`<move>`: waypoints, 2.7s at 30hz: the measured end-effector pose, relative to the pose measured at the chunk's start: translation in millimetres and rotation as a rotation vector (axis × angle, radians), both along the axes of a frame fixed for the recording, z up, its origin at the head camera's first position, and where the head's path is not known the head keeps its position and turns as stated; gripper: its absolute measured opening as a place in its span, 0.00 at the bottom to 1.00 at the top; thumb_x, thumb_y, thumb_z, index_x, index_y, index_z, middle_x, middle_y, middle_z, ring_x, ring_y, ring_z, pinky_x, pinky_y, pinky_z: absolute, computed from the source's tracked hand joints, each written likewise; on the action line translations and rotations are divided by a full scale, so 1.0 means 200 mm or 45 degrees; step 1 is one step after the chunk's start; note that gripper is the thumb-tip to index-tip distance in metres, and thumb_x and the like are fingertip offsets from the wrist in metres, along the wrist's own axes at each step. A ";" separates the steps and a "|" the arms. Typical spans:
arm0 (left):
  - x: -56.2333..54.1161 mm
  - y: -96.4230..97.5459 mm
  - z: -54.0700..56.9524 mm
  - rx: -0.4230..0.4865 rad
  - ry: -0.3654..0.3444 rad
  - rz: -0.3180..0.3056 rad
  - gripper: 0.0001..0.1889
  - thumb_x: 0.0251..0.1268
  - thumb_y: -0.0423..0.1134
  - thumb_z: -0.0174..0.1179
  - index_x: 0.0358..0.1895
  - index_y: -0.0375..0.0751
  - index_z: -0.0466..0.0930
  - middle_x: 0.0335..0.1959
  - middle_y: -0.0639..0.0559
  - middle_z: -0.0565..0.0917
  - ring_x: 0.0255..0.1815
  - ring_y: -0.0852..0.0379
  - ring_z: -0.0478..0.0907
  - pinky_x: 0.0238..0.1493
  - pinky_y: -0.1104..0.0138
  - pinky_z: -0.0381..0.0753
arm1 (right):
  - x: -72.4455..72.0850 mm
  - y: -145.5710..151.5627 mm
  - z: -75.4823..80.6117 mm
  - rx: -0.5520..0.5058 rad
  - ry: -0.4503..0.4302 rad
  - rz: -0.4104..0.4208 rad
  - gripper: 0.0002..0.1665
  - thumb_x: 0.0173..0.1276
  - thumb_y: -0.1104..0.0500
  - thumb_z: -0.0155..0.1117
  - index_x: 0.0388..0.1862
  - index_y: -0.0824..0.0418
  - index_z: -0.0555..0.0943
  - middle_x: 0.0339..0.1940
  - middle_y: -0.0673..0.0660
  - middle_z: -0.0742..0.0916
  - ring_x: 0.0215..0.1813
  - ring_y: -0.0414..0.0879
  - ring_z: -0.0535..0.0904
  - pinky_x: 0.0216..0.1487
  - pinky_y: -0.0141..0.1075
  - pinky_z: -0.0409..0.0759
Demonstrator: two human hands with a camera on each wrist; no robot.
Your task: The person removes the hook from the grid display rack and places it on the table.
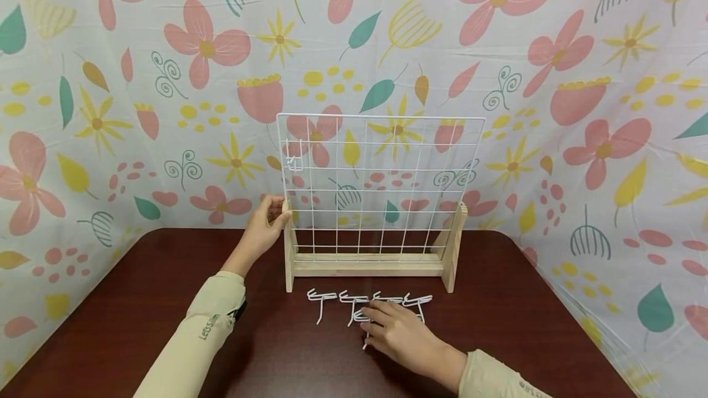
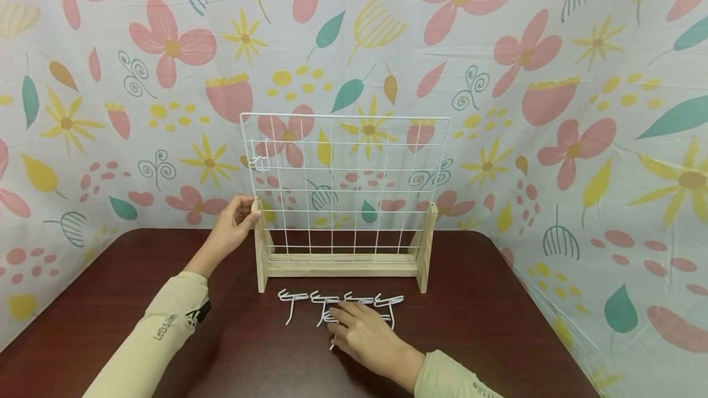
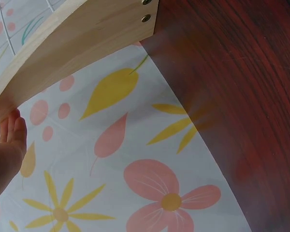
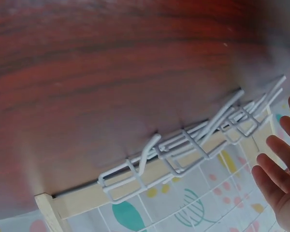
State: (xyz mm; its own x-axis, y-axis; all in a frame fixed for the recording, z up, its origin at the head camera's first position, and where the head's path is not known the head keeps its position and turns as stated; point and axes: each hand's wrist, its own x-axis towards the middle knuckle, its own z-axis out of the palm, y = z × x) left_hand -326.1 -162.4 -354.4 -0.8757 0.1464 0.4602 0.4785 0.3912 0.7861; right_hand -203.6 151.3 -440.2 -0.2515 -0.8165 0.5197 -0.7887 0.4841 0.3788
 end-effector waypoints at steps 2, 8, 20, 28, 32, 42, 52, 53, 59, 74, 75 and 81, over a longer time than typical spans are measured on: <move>0.00 0.00 0.00 -0.006 0.002 -0.003 0.19 0.72 0.35 0.54 0.60 0.29 0.65 0.52 0.32 0.76 0.55 0.39 0.74 0.60 0.49 0.72 | 0.00 -0.01 0.01 -0.014 -0.008 0.001 0.16 0.51 0.54 0.77 0.39 0.56 0.87 0.45 0.54 0.86 0.51 0.52 0.81 0.49 0.43 0.81; -0.01 0.00 0.00 -0.009 0.001 -0.002 0.18 0.72 0.34 0.54 0.60 0.29 0.65 0.53 0.32 0.75 0.56 0.39 0.73 0.61 0.49 0.72 | -0.01 -0.02 0.06 -0.060 -0.016 0.006 0.12 0.50 0.57 0.77 0.33 0.56 0.85 0.42 0.53 0.86 0.49 0.51 0.82 0.48 0.42 0.81; -0.01 0.00 0.00 0.005 0.012 0.004 0.19 0.72 0.33 0.54 0.60 0.27 0.65 0.52 0.30 0.75 0.55 0.37 0.73 0.60 0.48 0.72 | -0.06 -0.08 0.15 -0.172 -0.001 0.053 0.08 0.50 0.62 0.74 0.30 0.58 0.84 0.40 0.54 0.87 0.48 0.51 0.82 0.49 0.42 0.80; -0.01 0.00 0.00 0.020 0.003 -0.007 0.18 0.72 0.32 0.54 0.59 0.28 0.65 0.52 0.31 0.76 0.55 0.38 0.74 0.60 0.49 0.73 | -0.10 -0.14 0.25 -0.262 -0.020 0.069 0.07 0.55 0.63 0.71 0.34 0.61 0.86 0.39 0.55 0.87 0.46 0.50 0.82 0.50 0.41 0.81; -0.01 0.00 0.00 0.024 0.007 -0.007 0.18 0.72 0.32 0.54 0.60 0.28 0.65 0.52 0.30 0.76 0.55 0.38 0.74 0.59 0.49 0.73 | -0.13 -0.17 0.30 -0.309 -0.041 0.060 0.07 0.58 0.63 0.70 0.36 0.63 0.86 0.37 0.56 0.88 0.45 0.51 0.82 0.50 0.42 0.81; -0.02 0.01 0.00 0.039 0.039 0.009 0.18 0.71 0.32 0.55 0.59 0.27 0.66 0.50 0.31 0.77 0.53 0.38 0.75 0.57 0.49 0.74 | -0.21 -0.24 0.42 -0.467 -0.077 0.021 0.06 0.57 0.66 0.71 0.35 0.63 0.86 0.36 0.55 0.88 0.43 0.49 0.83 0.51 0.39 0.81; -0.01 0.01 -0.01 0.040 0.014 0.004 0.18 0.71 0.32 0.55 0.60 0.28 0.66 0.51 0.31 0.76 0.54 0.39 0.74 0.58 0.49 0.74 | -0.25 -0.30 0.48 -0.619 -0.166 -0.011 0.07 0.63 0.65 0.67 0.40 0.63 0.86 0.39 0.55 0.88 0.45 0.47 0.83 0.51 0.39 0.81; -0.01 0.01 -0.01 0.035 0.015 0.004 0.18 0.71 0.31 0.54 0.59 0.28 0.66 0.51 0.31 0.76 0.54 0.39 0.74 0.58 0.49 0.74 | -0.26 -0.31 0.48 -0.638 -0.163 -0.007 0.07 0.63 0.66 0.67 0.40 0.63 0.86 0.39 0.55 0.88 0.45 0.47 0.83 0.50 0.38 0.81; -0.01 0.01 -0.01 0.029 0.012 0.004 0.18 0.72 0.32 0.54 0.60 0.28 0.65 0.51 0.31 0.76 0.55 0.38 0.74 0.59 0.49 0.73 | -0.28 -0.35 0.53 -0.741 -0.114 0.030 0.08 0.63 0.65 0.67 0.41 0.65 0.85 0.39 0.57 0.87 0.44 0.50 0.83 0.49 0.39 0.82; -0.02 0.01 -0.02 0.037 0.027 0.001 0.18 0.72 0.33 0.54 0.59 0.26 0.66 0.51 0.29 0.76 0.55 0.37 0.74 0.59 0.48 0.73 | -0.35 -0.45 0.63 -0.885 -0.183 -0.018 0.13 0.65 0.64 0.66 0.48 0.67 0.84 0.46 0.61 0.86 0.50 0.53 0.81 0.52 0.41 0.81; -0.02 0.01 -0.02 0.037 0.024 0.003 0.18 0.72 0.32 0.54 0.59 0.26 0.66 0.51 0.30 0.76 0.55 0.37 0.74 0.59 0.49 0.73 | -0.35 -0.46 0.63 -0.892 -0.187 -0.022 0.13 0.65 0.64 0.66 0.48 0.67 0.83 0.46 0.61 0.86 0.51 0.53 0.81 0.52 0.41 0.81; 0.00 0.01 -0.01 0.024 0.024 0.018 0.19 0.71 0.32 0.55 0.60 0.27 0.65 0.51 0.31 0.76 0.54 0.38 0.74 0.58 0.49 0.73 | -0.38 -0.51 0.65 -0.931 -0.217 -0.055 0.17 0.65 0.62 0.68 0.51 0.66 0.82 0.48 0.61 0.86 0.52 0.53 0.81 0.54 0.41 0.80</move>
